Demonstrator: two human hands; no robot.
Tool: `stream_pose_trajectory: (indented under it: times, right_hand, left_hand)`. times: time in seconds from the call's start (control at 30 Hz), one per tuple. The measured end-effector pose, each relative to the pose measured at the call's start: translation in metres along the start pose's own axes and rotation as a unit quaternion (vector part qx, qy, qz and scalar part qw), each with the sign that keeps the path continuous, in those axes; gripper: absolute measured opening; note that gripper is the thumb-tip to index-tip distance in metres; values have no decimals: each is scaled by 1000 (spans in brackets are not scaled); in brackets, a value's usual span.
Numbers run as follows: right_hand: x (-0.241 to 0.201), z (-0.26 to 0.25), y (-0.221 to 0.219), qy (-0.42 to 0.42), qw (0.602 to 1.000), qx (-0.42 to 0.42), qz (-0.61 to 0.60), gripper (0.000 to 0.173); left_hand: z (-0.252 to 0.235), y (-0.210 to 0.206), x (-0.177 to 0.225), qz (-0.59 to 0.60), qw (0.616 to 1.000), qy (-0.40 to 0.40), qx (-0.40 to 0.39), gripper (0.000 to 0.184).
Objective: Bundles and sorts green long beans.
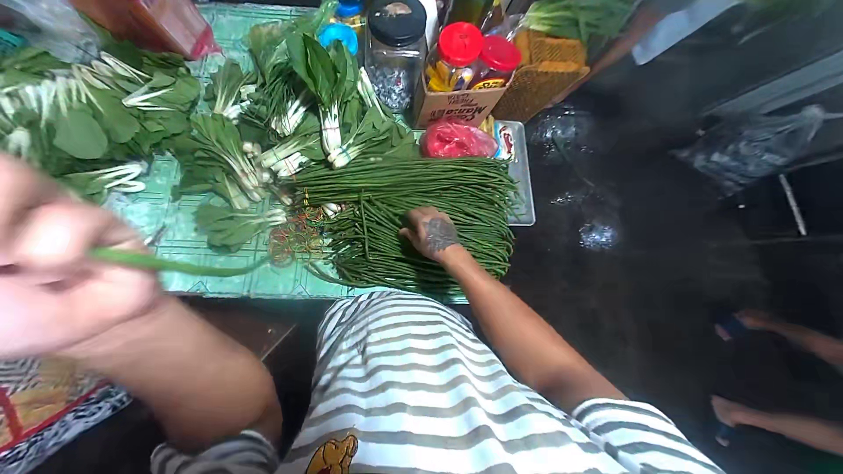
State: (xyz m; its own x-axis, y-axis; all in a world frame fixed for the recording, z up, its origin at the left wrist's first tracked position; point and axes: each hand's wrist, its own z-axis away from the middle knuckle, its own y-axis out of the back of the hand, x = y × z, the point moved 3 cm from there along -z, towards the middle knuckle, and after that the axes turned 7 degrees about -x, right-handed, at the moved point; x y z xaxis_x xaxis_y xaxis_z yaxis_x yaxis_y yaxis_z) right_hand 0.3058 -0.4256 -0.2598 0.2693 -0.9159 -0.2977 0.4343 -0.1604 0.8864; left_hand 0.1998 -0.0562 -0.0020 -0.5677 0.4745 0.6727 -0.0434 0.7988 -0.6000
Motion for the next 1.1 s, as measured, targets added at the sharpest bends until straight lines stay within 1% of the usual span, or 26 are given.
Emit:
stream_pose_trajectory:
  times: [0.07,0.1,0.13,0.2,0.27,0.3,0.37,0.43,0.5,0.6,0.7,0.77,0.83,0.87,0.9,0.93,0.97,1.03,1.07,1.1]
  right_hand:
    - [-3,-8,-4,-27,1000,4,-9,25]
    - [-6,-8,2,-32,999,17,-31,24]
    - [-8,-5,9,-21,996,48,-66,25]
    - [-16,12,28,36,981,133,-137,24]
    - [-29,28,41,105,957,213,-168,24]
    - [-35,36,45,129,949,232,-169,25]
    - [-43,45,49,145,945,245,-161,25]
    - [-44,49,48,137,940,269,-161,25]
    - [-43,50,45,137,929,300,-166,24]
    - [-47,50,41,152,928,302,-158,23]
    - [-48,51,36,154,930,298,-147,24]
    - [-47,50,38,165,929,293,-151,24]
    - [-43,49,43,198,932,253,-169,25]
    - [-39,48,45,206,936,221,-180,27]
    - [-33,46,46,197,943,192,-187,30]
    - [-24,42,44,171,953,167,-185,33]
    - [-15,39,38,130,967,142,-169,34]
    - [5,32,19,19,992,59,-109,37]
    - [12,27,7,-25,997,20,-75,40]
    - [18,23,-6,-50,998,-1,-43,42]
  left_hand:
    - [4,-38,-44,-19,996,67,-51,28]
    - [13,-46,-75,-42,991,116,-51,28]
    - [25,-45,-111,-55,985,161,-39,25]
    - [54,-33,-180,-93,968,234,20,23]
    - [69,-26,-230,-94,949,285,100,25]
    - [74,-28,-245,-69,941,305,133,26]
    - [76,-40,-256,-34,930,328,161,29]
    - [74,-49,-256,-32,928,329,175,28]
    - [75,-50,-256,-28,925,330,189,27]
    - [78,-48,-260,-11,918,349,189,28]
    - [81,-55,-260,27,911,379,164,30]
    - [78,-59,-256,27,909,393,134,28]
    - [69,-58,-247,1,912,401,89,25]
    - [60,-55,-238,-9,920,387,71,24]
    - [45,-52,-223,-14,932,359,51,24]
    - [25,-49,-202,-20,948,316,27,25]
    - [4,-47,-175,-28,964,265,7,26]
    - [-36,-46,-112,-56,987,147,-34,33]
    - [-50,-44,-80,-75,992,97,-43,35]
    - [-59,-37,-52,-99,992,56,-49,35]
